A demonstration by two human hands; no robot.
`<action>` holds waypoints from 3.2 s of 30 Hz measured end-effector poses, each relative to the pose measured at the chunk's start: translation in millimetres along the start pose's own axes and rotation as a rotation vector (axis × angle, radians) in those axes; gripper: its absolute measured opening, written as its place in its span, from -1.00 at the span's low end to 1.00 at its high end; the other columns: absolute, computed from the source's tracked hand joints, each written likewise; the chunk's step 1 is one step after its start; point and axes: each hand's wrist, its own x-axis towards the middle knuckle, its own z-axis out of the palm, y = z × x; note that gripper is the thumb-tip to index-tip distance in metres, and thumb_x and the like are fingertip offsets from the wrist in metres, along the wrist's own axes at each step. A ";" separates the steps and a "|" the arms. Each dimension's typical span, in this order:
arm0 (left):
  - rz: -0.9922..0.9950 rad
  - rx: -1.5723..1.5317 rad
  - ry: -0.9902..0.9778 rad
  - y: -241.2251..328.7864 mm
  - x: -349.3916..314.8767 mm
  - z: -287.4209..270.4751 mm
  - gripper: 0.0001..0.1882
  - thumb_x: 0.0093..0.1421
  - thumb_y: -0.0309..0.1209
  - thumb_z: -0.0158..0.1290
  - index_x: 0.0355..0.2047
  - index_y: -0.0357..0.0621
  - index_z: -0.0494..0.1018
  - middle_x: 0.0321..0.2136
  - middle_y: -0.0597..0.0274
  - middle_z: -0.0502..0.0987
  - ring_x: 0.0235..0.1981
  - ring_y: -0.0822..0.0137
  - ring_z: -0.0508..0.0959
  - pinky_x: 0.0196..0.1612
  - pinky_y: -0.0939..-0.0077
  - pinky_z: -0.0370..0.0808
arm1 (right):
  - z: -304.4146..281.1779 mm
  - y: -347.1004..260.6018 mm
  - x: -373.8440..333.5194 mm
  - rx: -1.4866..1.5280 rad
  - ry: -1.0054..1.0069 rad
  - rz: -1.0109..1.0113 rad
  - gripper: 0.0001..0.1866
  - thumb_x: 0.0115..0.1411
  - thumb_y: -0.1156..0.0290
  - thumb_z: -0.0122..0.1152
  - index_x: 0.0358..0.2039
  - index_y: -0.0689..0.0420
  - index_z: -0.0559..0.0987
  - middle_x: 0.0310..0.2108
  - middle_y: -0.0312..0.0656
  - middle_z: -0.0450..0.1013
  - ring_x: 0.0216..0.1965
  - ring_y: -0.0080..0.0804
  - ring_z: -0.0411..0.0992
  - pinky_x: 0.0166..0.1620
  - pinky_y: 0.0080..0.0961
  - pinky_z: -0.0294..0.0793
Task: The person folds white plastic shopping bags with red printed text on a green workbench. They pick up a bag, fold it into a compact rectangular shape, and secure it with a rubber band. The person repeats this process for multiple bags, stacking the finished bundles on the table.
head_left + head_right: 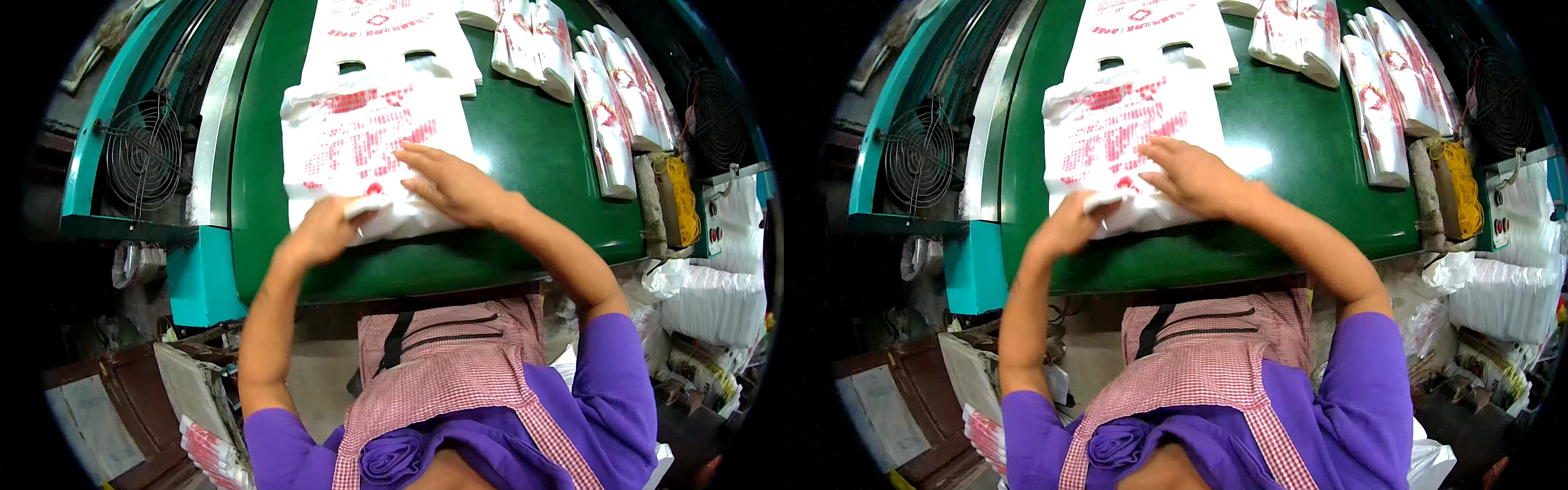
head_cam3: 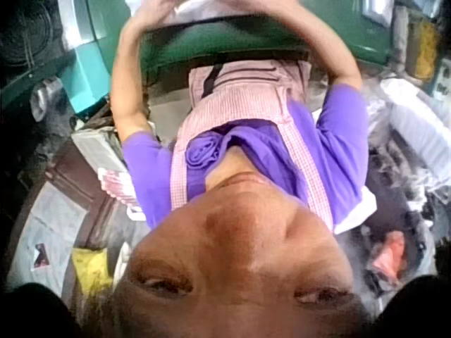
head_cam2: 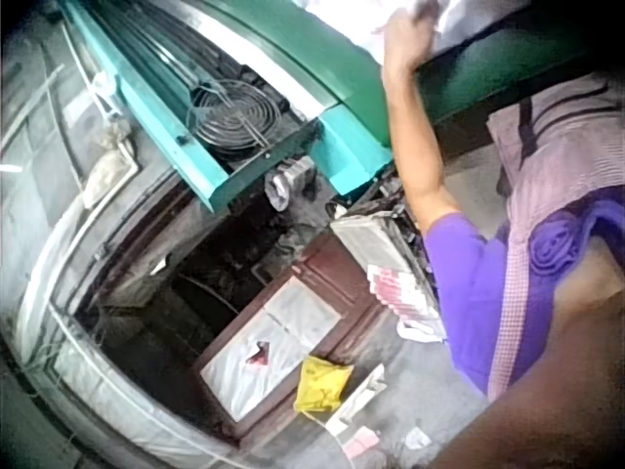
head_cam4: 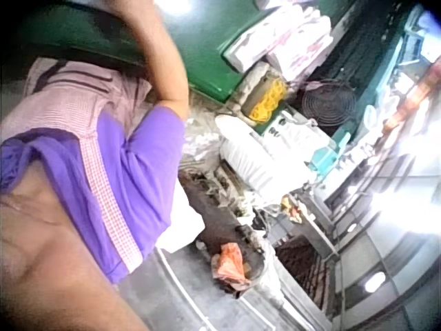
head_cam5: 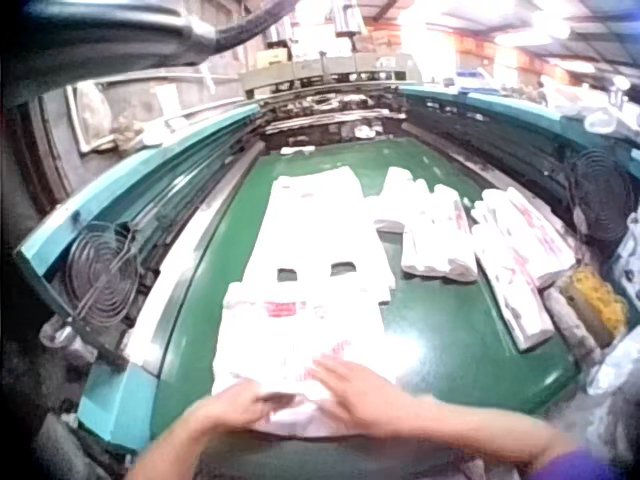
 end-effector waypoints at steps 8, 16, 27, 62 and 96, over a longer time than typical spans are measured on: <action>0.395 0.457 0.433 15.1 -4.6 13.8 -0.54 -0.07 -0.40 0.16 -0.08 -0.06 0.45 -0.15 0.01 0.49 -0.17 0.06 0.51 -0.08 0.27 0.44 | 35.3 -0.8 -33.2 -0.266 0.060 -0.096 -0.27 0.07 0.02 0.18 0.13 0.25 0.27 0.20 0.13 0.13 0.27 0.02 0.02 0.24 -0.10 0.06; 0.163 0.501 0.282 9.5 15.1 13.5 -0.51 -0.24 -0.68 0.05 -0.19 -0.13 0.45 -0.34 0.10 0.45 -0.27 0.02 0.48 -0.26 0.26 0.45 | 41.7 -56.6 -94.9 1.319 0.053 0.341 -0.33 0.22 0.34 0.12 0.25 0.28 0.08 0.15 0.04 0.22 0.15 -0.27 0.26 0.17 -0.32 0.28; 0.219 0.244 -0.284 -9.8 -22.9 -16.1 -0.64 -0.19 -0.34 0.31 -0.29 0.07 0.59 0.27 0.07 0.08 0.30 -0.19 -0.07 0.26 0.02 -0.01 | 2.4 18.8 -67.8 0.533 0.058 -0.007 -0.17 -0.08 0.76 -0.01 0.27 0.00 0.16 0.25 -0.11 0.15 0.24 -0.21 0.15 0.26 -0.32 0.16; 0.112 0.188 0.086 26.4 14.5 20.1 -0.45 -0.06 -0.35 0.21 -0.02 -0.23 0.36 -0.07 -0.02 0.42 -0.04 0.08 0.41 0.05 0.36 0.33 | -70.5 49.3 -81.2 -0.156 0.129 0.175 -0.70 0.02 0.43 0.19 -0.17 0.09 0.53 -0.13 0.02 0.42 -0.09 -0.08 0.41 -0.07 -0.25 0.42; 0.051 -1.322 0.343 33.0 -10.1 55.2 -0.63 0.33 -0.20 -0.20 -0.05 -0.25 0.32 -0.30 0.13 0.53 -0.38 0.36 0.57 -0.34 0.48 0.57 | -231.0 132.9 -191.5 -0.903 0.864 0.738 -0.71 0.16 0.20 0.03 -0.35 0.15 0.56 -0.30 -0.02 0.48 -0.21 -0.04 0.44 -0.15 -0.16 0.42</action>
